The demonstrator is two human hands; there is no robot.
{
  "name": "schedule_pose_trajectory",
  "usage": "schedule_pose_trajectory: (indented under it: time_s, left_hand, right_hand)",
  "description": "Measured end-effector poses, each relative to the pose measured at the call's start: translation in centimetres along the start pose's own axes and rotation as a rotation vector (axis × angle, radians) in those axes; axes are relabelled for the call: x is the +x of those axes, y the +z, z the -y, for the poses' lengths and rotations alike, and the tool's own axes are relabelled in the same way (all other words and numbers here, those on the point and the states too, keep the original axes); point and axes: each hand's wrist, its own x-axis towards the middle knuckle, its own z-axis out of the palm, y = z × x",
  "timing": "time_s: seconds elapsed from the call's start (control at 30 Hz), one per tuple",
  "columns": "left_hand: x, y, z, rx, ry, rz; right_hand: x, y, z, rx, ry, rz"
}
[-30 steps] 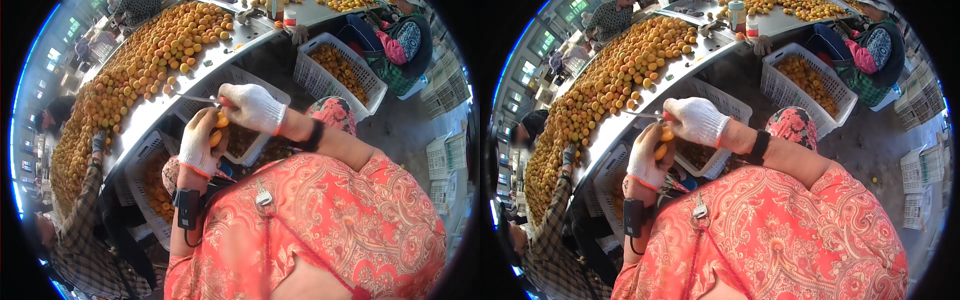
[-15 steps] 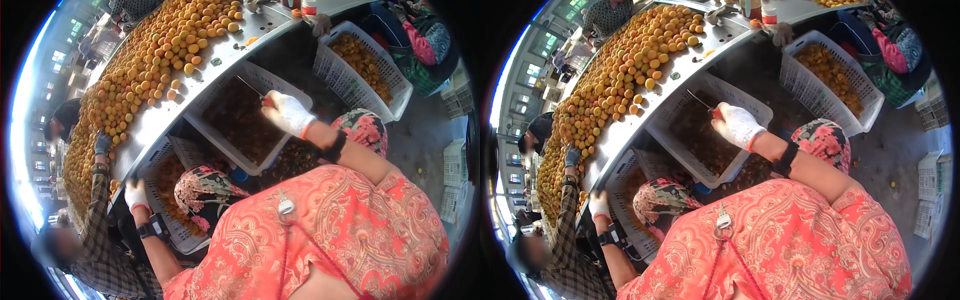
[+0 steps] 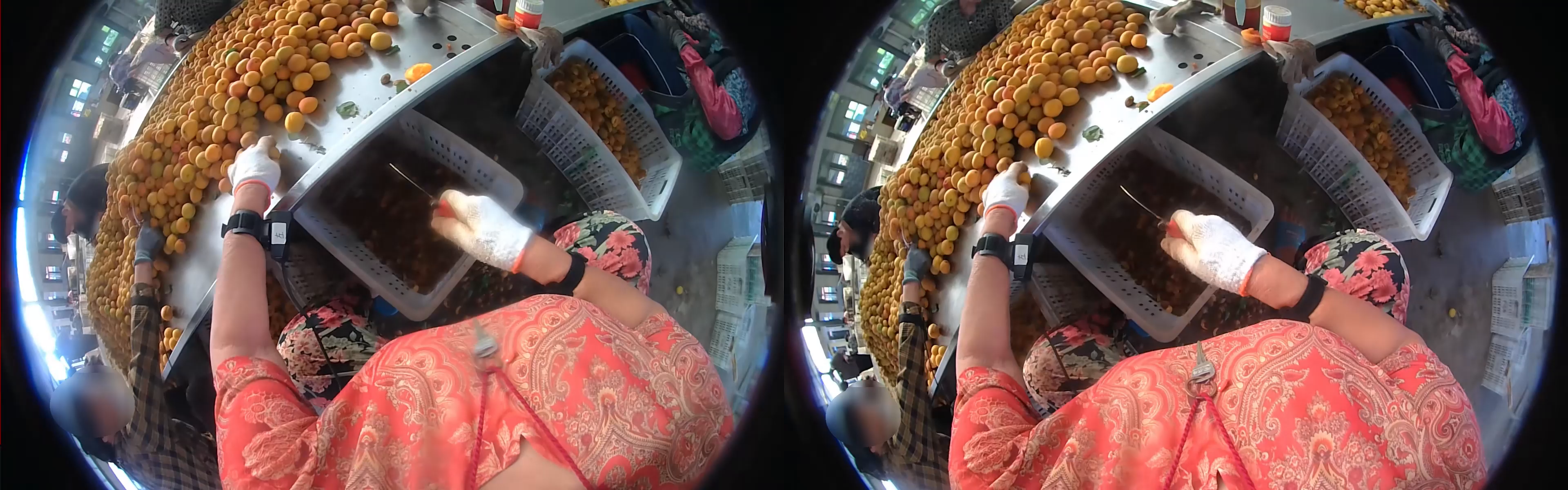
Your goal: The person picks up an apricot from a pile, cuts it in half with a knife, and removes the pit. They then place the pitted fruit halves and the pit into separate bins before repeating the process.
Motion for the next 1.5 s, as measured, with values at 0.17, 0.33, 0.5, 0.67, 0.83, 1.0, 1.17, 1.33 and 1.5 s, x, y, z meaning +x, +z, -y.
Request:
schedule_pose_trajectory:
  time_s: [0.17,0.33,0.5,0.67,0.83,1.0,1.17,1.33,1.5]
  left_hand:
    - [-3.2,-1.9,-0.1,-0.827,0.072,-0.163]
    - [-15.0,-8.7,-5.9,-1.908,0.170,0.202]
    - [-23.3,-9.8,-9.7,-2.130,0.037,0.241]
    - [-28.2,-10.7,-11.8,-2.156,0.167,0.144]
    - [-30.1,-10.8,-12.2,-2.128,0.156,0.053]
    - [-30.8,-11.0,-12.6,-2.211,0.154,0.011]
    - [-31.9,-11.9,-12.9,-2.175,0.106,-0.041]
    - [-32.4,-12.1,-12.8,-2.016,0.189,-0.137]
    - [-32.4,-12.3,-13.7,-2.113,0.179,-0.133]
  right_hand:
    - [0.0,-0.5,1.7,0.189,-0.077,-0.115]
    - [-1.0,-1.1,5.6,0.476,-0.129,-0.061]
    - [-3.5,-0.8,9.2,0.519,-0.285,-0.013]
    - [-5.8,-1.0,10.9,0.337,-0.216,0.086]
    - [-7.5,-1.5,12.4,0.257,-0.245,0.076]
    - [-9.1,-1.9,13.1,0.191,-0.257,0.081]
    - [-9.5,-2.0,13.4,0.197,-0.252,0.104]
    - [-9.8,-1.4,13.5,0.205,-0.274,0.105]
    - [-9.7,-0.7,13.7,0.197,-0.272,0.075]
